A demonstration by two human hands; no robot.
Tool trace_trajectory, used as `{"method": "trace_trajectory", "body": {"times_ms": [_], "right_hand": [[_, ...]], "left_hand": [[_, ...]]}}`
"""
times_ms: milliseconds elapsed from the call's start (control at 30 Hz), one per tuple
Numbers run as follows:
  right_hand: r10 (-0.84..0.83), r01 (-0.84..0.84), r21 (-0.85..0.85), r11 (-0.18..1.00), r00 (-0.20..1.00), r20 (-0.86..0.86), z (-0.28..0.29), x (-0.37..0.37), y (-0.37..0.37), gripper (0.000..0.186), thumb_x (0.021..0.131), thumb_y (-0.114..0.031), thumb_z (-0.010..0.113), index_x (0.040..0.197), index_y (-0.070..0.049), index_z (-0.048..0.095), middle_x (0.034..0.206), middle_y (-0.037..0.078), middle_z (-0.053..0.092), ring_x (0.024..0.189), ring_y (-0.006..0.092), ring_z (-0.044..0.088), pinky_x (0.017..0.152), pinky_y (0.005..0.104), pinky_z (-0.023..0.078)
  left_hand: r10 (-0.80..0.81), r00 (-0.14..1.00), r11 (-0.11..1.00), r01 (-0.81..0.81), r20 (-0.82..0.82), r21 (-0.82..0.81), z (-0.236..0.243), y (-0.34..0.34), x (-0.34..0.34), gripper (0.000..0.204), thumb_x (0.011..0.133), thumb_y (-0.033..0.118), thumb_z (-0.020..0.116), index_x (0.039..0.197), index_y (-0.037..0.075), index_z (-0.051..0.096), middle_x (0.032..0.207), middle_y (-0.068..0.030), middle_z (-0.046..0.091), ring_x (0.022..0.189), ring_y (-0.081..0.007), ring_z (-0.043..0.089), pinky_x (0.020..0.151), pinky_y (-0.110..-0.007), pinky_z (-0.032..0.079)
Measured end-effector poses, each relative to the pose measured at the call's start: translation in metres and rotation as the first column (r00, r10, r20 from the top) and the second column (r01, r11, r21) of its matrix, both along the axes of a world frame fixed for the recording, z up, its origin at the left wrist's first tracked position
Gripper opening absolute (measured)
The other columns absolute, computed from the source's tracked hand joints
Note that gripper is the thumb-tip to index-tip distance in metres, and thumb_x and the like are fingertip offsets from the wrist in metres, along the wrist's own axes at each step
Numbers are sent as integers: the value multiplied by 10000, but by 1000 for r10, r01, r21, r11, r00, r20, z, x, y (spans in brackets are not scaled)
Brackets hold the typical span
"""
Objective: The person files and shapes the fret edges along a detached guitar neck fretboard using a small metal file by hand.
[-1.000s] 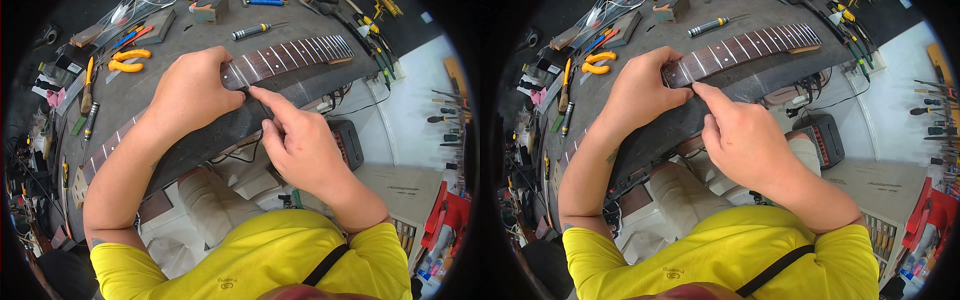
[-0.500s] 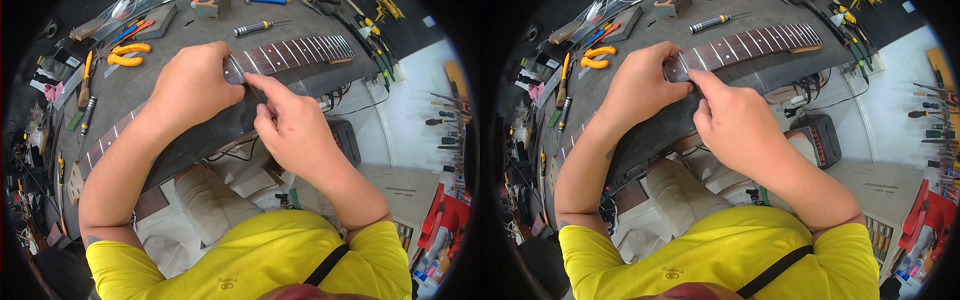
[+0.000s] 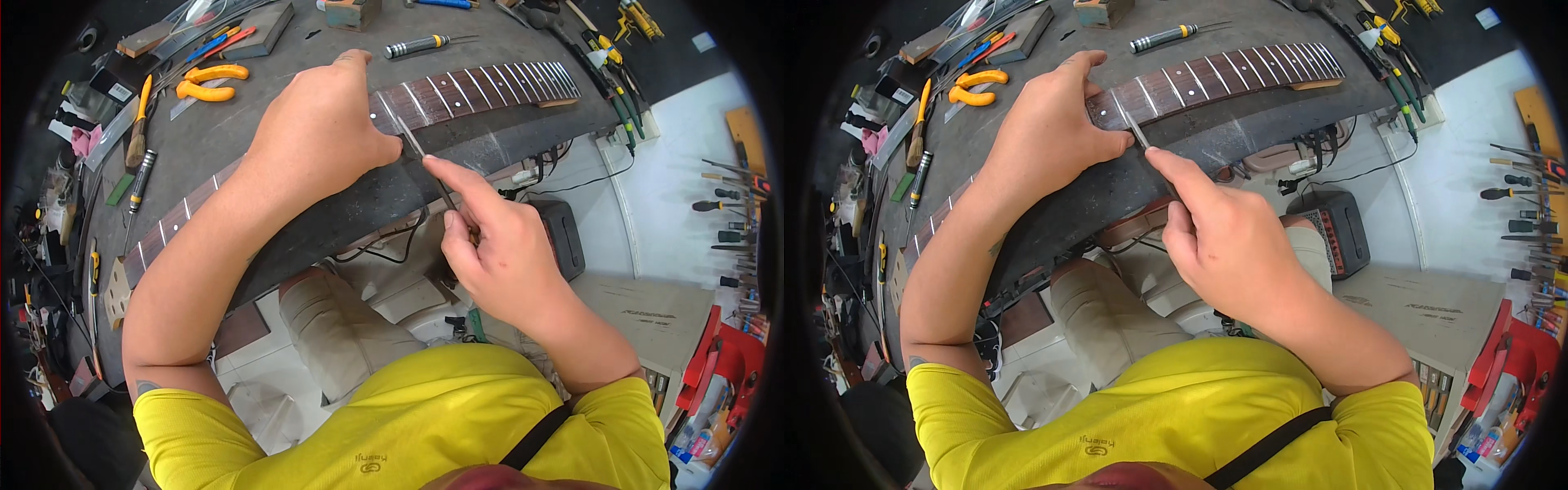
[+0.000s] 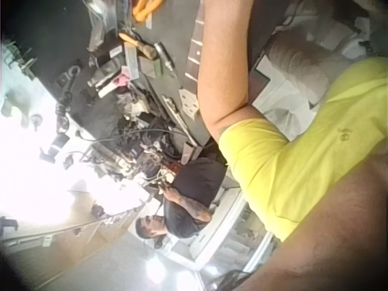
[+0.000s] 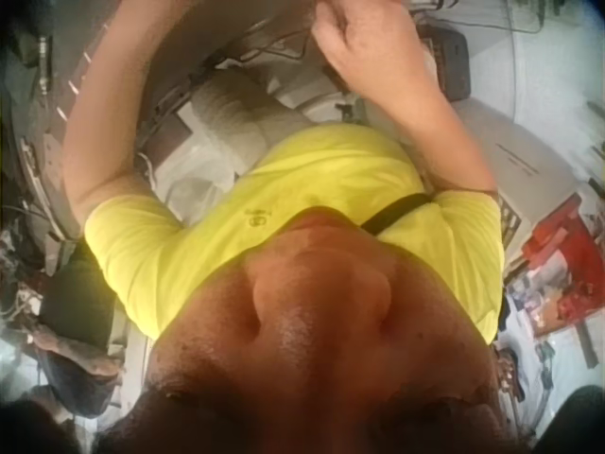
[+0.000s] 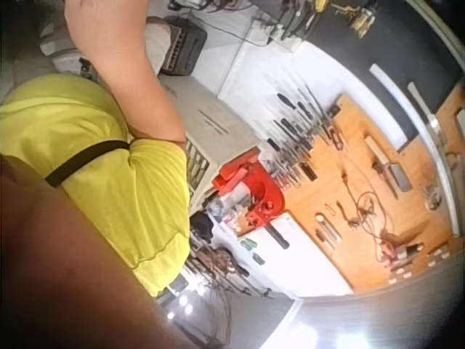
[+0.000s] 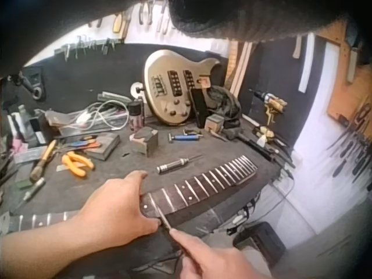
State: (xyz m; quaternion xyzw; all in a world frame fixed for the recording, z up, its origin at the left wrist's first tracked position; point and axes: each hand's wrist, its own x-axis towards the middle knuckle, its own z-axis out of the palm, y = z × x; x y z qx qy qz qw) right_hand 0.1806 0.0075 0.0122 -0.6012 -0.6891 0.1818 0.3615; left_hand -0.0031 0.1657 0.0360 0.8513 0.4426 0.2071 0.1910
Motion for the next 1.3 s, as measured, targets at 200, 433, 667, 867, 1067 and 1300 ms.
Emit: {"method": "trace_trajectory", "body": {"times_ms": [200, 433, 667, 867, 1067, 1300], "right_hand": [[-2, 3, -46, 999, 999, 41, 8, -1, 28, 449, 1005, -33, 675, 1454, -45, 665, 747, 236, 708, 713, 455, 739, 675, 542, 578], [7, -7, -26, 1000, 1000, -5, 1, 1, 11, 550, 996, 12, 661, 1538, -80, 661, 686, 116, 569, 568, 221, 559, 612, 354, 494], [10, -11, -23, 1000, 1000, -17, -2, 2, -3, 563, 988, 24, 655, 1541, -81, 662, 681, 115, 580, 556, 229, 573, 612, 353, 504], [15, -14, -22, 1000, 999, 40, 4, 2, 23, 553, 980, 20, 665, 1526, -61, 658, 717, 163, 643, 627, 317, 651, 640, 418, 535], [14, -15, -29, 999, 1000, -10, 3, 3, 3, 491, 995, -14, 673, 1484, -56, 676, 732, 188, 659, 634, 348, 658, 638, 453, 543], [-1, 1, -21, 1000, 1000, 15, 2, -2, 5, 539, 985, 18, 665, 1516, -77, 682, 682, 140, 604, 553, 244, 568, 614, 359, 514]], "left_hand": [[-24, 1000, 1000, 24, 0, 2, 3, 0, 3, 947, 735, 209, 961, 1558, -76, 590, 1238, -294, 809, 1117, -402, 803, 968, -426, 628], [-12, 1000, 999, 13, -18, 30, -1, 1, 2, 947, 733, 214, 962, 1554, -82, 594, 1229, -290, 814, 1100, -415, 807, 971, -429, 630], [-8, 1000, 1000, 8, 1, 27, -2, 0, -1, 944, 735, 217, 961, 1551, -84, 596, 1223, -289, 818, 1107, -418, 806, 972, -428, 631], [-11, 1000, 1000, 11, -18, 23, 1, 0, 2, 938, 735, 218, 960, 1547, -83, 601, 1217, -284, 820, 1102, -417, 807, 970, -426, 632], [9, 998, 999, -7, -66, 33, 0, -1, 4, 931, 738, 212, 958, 1548, -82, 602, 1210, -287, 818, 1089, -414, 811, 955, -429, 636], [-1, 1000, 1000, 2, -29, 26, 0, 0, 1, 921, 743, 220, 948, 1544, -81, 608, 1215, -291, 817, 1107, -421, 806, 973, -437, 633]]}}
